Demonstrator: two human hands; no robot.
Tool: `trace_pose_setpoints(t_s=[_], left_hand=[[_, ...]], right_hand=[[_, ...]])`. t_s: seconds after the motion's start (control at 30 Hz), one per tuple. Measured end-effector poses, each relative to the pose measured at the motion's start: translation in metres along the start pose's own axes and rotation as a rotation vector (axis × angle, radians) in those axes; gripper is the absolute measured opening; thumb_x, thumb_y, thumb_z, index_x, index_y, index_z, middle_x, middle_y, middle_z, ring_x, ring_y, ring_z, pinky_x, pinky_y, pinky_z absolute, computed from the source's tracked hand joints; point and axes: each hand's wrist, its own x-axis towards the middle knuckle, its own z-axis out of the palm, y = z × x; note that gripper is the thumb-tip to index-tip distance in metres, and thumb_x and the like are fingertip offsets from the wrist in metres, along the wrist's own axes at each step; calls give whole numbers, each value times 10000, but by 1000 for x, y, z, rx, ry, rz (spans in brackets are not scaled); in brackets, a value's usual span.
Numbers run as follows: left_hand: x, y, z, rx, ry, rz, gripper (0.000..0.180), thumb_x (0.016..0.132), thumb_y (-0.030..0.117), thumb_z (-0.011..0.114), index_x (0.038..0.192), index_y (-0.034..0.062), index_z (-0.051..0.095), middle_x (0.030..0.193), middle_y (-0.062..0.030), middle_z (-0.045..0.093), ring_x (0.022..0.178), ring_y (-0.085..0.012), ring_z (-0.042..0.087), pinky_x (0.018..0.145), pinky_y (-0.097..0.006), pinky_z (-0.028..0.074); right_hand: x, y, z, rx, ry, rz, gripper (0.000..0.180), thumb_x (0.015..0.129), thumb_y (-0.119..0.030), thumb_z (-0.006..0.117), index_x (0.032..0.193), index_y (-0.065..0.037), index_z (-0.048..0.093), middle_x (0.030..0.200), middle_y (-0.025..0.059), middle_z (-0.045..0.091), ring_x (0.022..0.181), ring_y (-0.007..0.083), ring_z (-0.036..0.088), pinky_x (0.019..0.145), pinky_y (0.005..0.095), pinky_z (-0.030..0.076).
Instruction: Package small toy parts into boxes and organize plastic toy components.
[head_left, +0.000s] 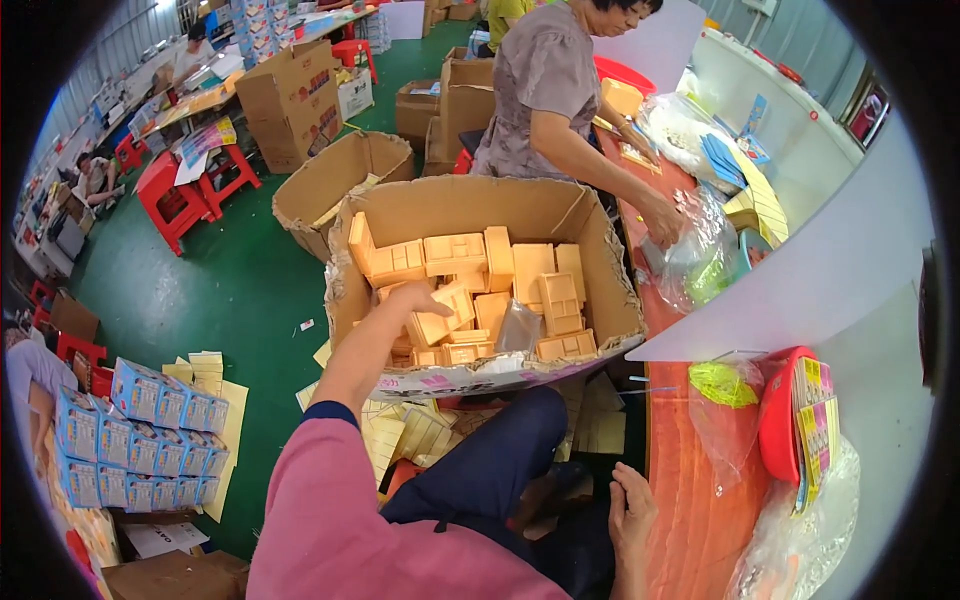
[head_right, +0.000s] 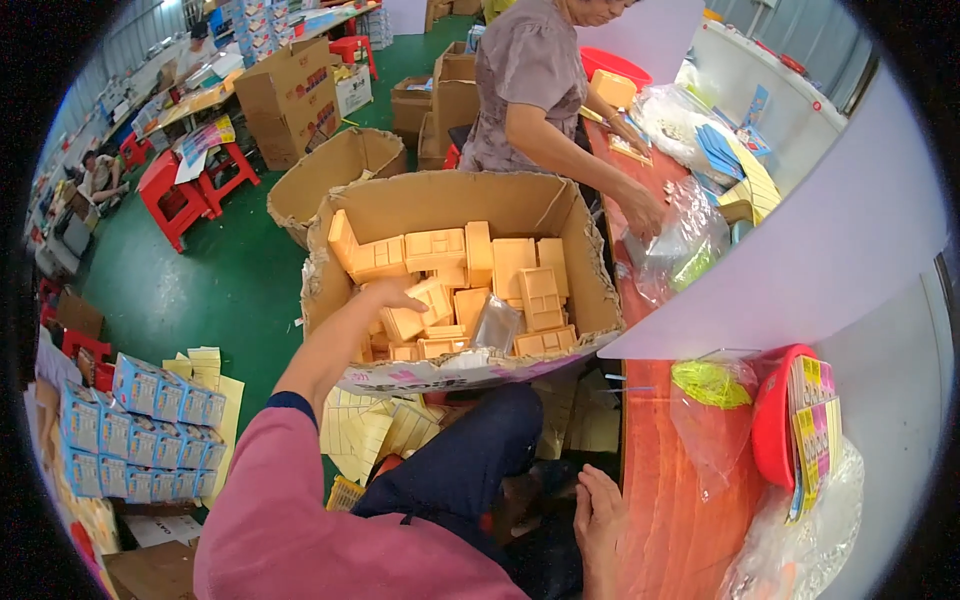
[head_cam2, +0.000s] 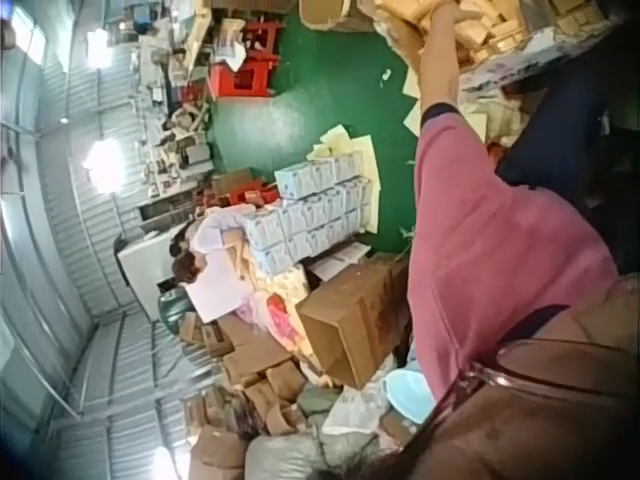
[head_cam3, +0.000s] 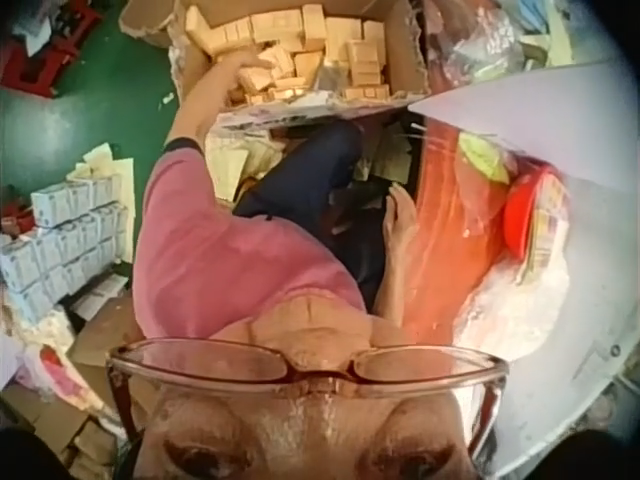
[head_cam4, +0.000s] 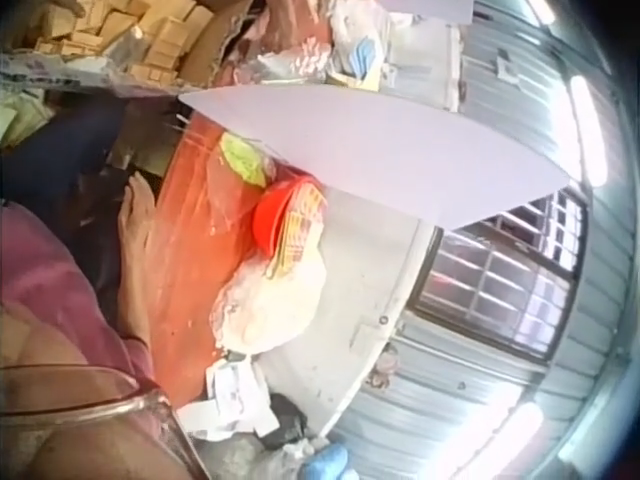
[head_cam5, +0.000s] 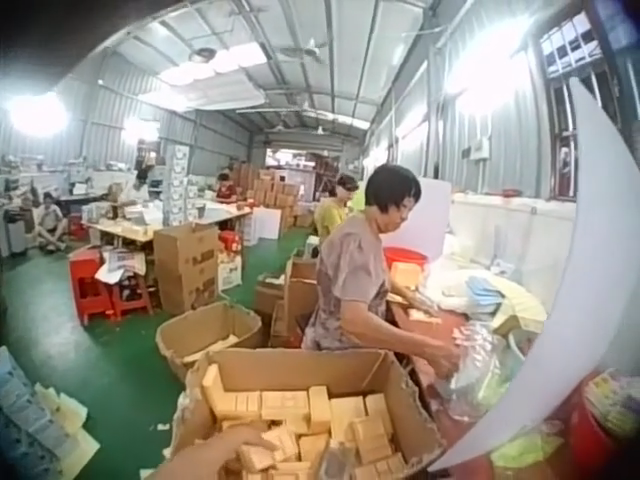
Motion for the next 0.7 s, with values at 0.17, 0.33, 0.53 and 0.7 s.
trace_pose_setpoints(t_s=[0.17, 0.33, 0.53, 0.7], left_hand=[[-96, 116, -109, -475, 155, 26, 585, 712, 460, 725, 1043, -4, 595, 927, -130, 643, 855, -206, 625, 770, -316, 488], [-194, 225, -78, -1136, 46, 340, 494, 747, 344, 755, 1053, 3, 571, 969, -71, 630, 886, -102, 582, 781, -264, 466], [-254, 309, -7, -1296, -210, 410, 518, 788, 327, 734, 1109, -8, 505, 1019, -64, 577, 914, -106, 552, 817, -249, 447], [-276, 338, 32, -1492, -491, 359, 414, 905, 325, 595, 1134, -11, 515, 1022, -44, 586, 895, -84, 553, 799, -231, 452]], right_hand=[[-8, -7, -6, 208, 44, 150, 184, 851, 10, 570, 1025, 6, 630, 1012, 135, 660, 977, 253, 626, 863, 326, 481], [32, -35, 20, 1038, -5, 293, 646, 883, -331, 603, 1385, -40, 319, 1342, 129, 438, 1195, 211, 470, 961, 342, 410], [22, -38, 20, 1147, 121, 446, 582, 894, -253, 606, 1353, -20, 334, 1254, 105, 496, 1117, 164, 498, 948, 303, 400], [-23, -18, -14, 1124, 303, 518, 515, 910, -323, 579, 1277, 7, 429, 1182, 84, 549, 1066, 149, 531, 905, 288, 431]])
